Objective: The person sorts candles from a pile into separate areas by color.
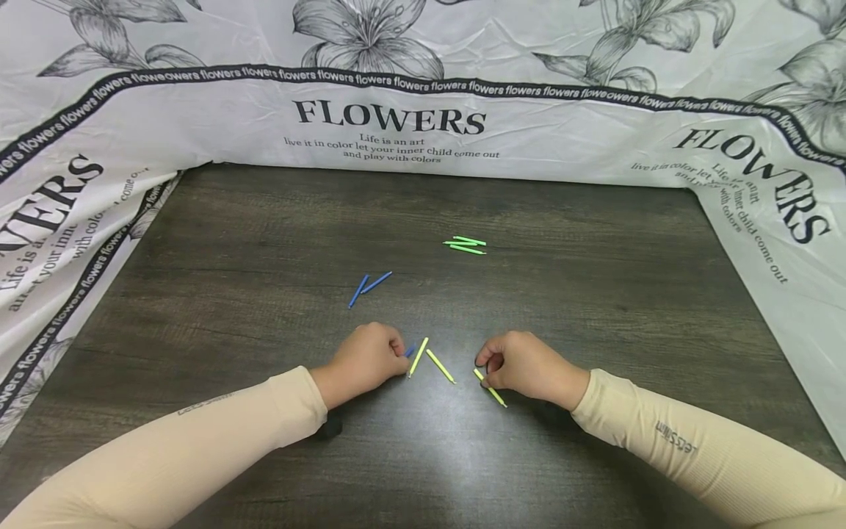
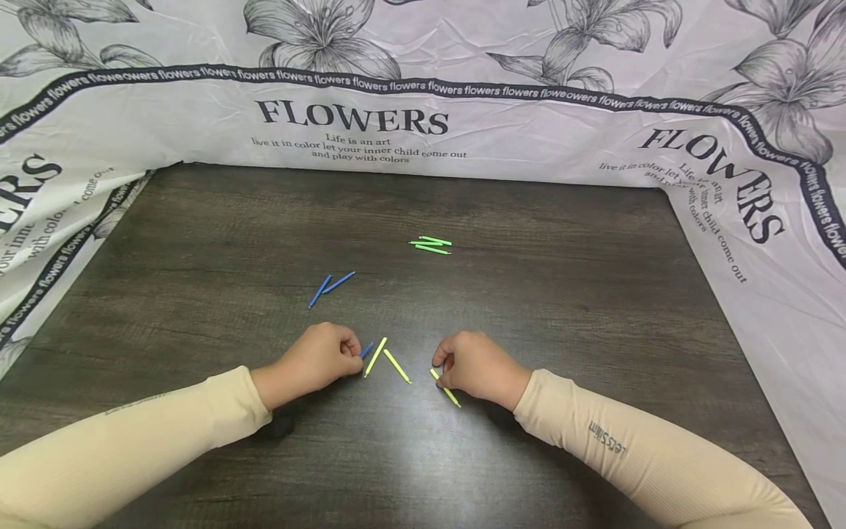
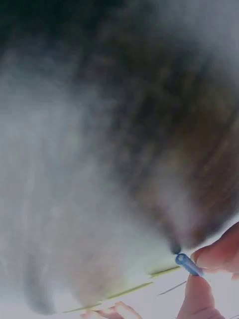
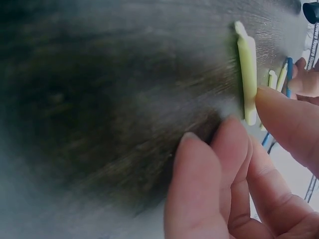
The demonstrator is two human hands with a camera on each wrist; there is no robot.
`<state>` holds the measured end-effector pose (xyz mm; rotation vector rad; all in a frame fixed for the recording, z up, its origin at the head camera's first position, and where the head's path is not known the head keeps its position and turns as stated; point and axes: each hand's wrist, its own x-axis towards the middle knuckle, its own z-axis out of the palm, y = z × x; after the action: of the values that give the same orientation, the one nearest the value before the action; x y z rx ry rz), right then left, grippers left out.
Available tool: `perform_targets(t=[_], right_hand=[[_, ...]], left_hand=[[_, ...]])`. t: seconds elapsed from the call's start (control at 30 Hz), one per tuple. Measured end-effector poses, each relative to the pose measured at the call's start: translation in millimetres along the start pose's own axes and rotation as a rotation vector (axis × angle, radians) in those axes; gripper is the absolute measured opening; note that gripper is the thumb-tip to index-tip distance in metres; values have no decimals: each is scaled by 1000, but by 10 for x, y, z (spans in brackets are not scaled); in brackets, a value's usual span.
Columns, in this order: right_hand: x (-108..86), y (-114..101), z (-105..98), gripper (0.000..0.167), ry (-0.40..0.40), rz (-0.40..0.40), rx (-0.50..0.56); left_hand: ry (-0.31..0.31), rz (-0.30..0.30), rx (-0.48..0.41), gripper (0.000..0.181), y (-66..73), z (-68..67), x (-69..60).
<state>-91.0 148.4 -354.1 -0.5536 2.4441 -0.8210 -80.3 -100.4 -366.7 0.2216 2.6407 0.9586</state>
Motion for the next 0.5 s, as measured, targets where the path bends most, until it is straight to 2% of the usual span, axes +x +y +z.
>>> perform_targets(t=[0.27, 0.5], right_hand=[[10, 13, -1, 16, -11, 13, 11], [5, 2, -9, 16, -18, 20, 24]], left_hand=[[-24, 23, -155, 3, -91, -124, 75], [-60, -79, -335, 9, -168, -284, 147]])
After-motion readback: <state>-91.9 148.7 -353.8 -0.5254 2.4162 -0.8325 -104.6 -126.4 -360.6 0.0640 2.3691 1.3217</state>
